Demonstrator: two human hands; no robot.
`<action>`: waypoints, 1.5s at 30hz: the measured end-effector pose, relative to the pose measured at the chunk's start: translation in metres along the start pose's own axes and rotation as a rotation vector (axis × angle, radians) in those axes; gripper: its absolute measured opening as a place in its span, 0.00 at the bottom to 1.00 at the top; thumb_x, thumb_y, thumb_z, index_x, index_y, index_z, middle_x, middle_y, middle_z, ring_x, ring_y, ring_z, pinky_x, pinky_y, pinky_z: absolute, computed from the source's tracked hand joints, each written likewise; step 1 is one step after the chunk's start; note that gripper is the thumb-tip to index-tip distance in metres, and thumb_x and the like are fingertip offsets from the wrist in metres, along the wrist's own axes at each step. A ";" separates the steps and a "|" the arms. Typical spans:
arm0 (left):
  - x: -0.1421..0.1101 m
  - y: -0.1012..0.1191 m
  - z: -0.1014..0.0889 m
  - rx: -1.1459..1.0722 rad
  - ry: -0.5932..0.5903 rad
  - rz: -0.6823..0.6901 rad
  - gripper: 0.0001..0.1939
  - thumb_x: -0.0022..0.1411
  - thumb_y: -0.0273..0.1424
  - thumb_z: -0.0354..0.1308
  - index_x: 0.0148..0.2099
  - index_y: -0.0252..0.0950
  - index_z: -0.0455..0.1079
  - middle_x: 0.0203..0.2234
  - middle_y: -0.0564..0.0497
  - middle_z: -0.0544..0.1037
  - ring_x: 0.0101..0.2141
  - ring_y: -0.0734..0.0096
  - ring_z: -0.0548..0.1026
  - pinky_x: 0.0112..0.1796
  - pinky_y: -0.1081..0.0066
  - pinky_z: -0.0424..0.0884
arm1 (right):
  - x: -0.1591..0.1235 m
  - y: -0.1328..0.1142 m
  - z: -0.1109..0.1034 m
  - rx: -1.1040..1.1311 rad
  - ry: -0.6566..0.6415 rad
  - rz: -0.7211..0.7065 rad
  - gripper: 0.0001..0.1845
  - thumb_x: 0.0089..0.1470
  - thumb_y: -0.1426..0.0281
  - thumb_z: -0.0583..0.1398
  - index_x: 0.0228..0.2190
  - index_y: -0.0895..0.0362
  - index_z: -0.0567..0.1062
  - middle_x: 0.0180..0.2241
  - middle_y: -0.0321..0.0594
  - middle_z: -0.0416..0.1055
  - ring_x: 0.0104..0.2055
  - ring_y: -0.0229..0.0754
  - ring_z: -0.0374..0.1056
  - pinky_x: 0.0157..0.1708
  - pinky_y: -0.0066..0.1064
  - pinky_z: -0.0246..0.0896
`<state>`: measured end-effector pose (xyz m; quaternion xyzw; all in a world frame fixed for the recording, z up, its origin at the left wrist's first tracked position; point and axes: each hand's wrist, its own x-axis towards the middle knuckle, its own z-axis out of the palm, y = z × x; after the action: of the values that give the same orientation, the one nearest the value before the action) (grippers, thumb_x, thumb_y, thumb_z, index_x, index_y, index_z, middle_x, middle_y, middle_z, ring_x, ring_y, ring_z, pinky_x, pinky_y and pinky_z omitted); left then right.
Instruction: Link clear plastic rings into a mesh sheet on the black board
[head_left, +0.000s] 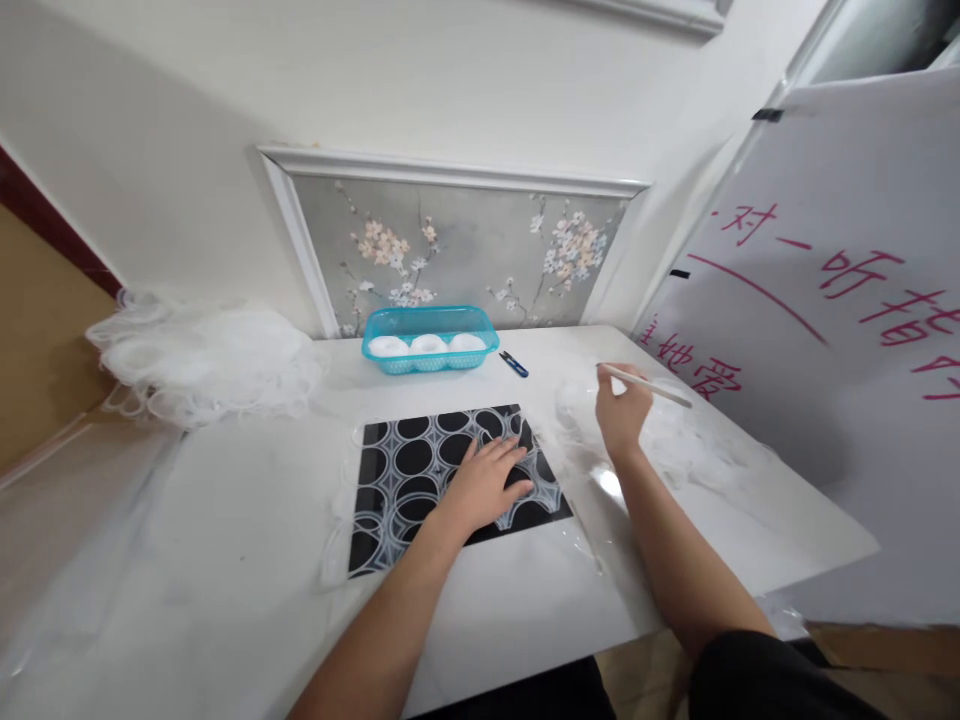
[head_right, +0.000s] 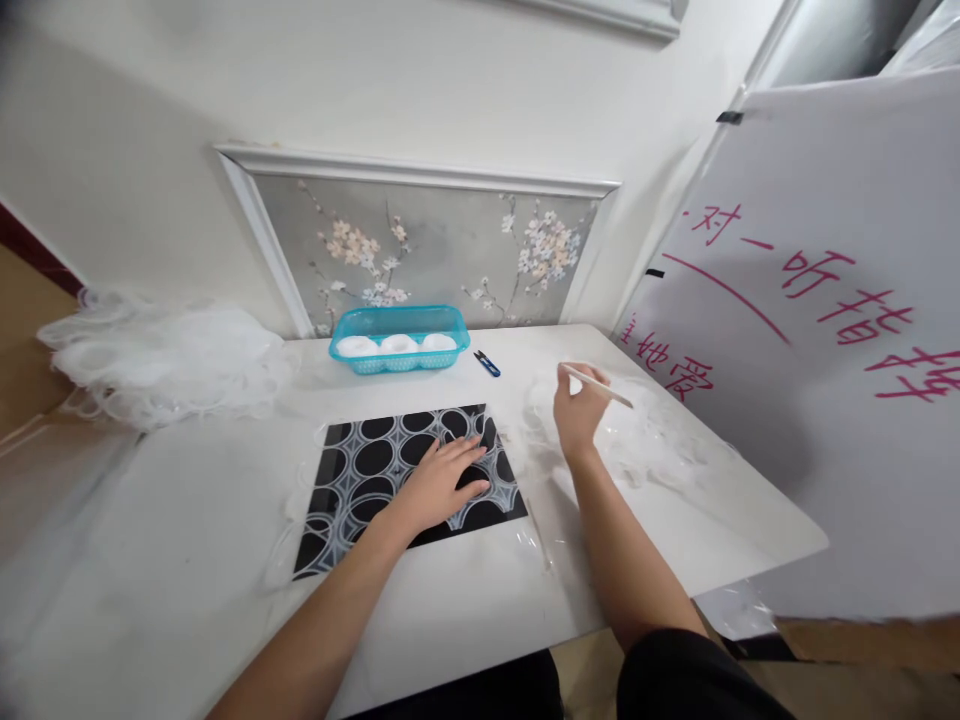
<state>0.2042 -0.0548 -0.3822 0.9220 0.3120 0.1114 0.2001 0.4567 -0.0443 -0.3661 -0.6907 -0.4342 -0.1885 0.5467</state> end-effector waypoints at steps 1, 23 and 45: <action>0.000 0.000 0.000 0.013 0.002 0.023 0.25 0.67 0.42 0.49 0.63 0.40 0.58 0.63 0.47 0.56 0.62 0.61 0.54 0.61 0.52 0.48 | -0.006 -0.006 0.001 0.064 -0.082 0.014 0.16 0.57 0.61 0.53 0.31 0.58 0.76 0.34 0.45 0.75 0.40 0.49 0.68 0.46 0.42 0.59; -0.003 0.004 -0.001 0.253 0.062 -0.287 0.26 0.63 0.40 0.55 0.60 0.31 0.61 0.58 0.39 0.64 0.59 0.54 0.60 0.59 0.52 0.51 | -0.084 -0.064 0.044 0.411 -0.902 0.079 0.08 0.52 0.68 0.58 0.28 0.56 0.78 0.33 0.41 0.78 0.38 0.47 0.73 0.40 0.36 0.66; -0.004 -0.018 -0.022 0.240 0.134 -0.309 0.15 0.64 0.34 0.52 0.50 0.33 0.70 0.44 0.42 0.73 0.47 0.57 0.70 0.48 0.62 0.65 | -0.083 -0.063 0.044 0.398 -0.939 0.105 0.07 0.51 0.69 0.59 0.29 0.56 0.78 0.33 0.40 0.78 0.38 0.46 0.73 0.40 0.35 0.65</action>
<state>0.1847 -0.0375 -0.3705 0.8709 0.4735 0.1026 0.0826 0.3506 -0.0348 -0.4044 -0.6045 -0.6251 0.2559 0.4223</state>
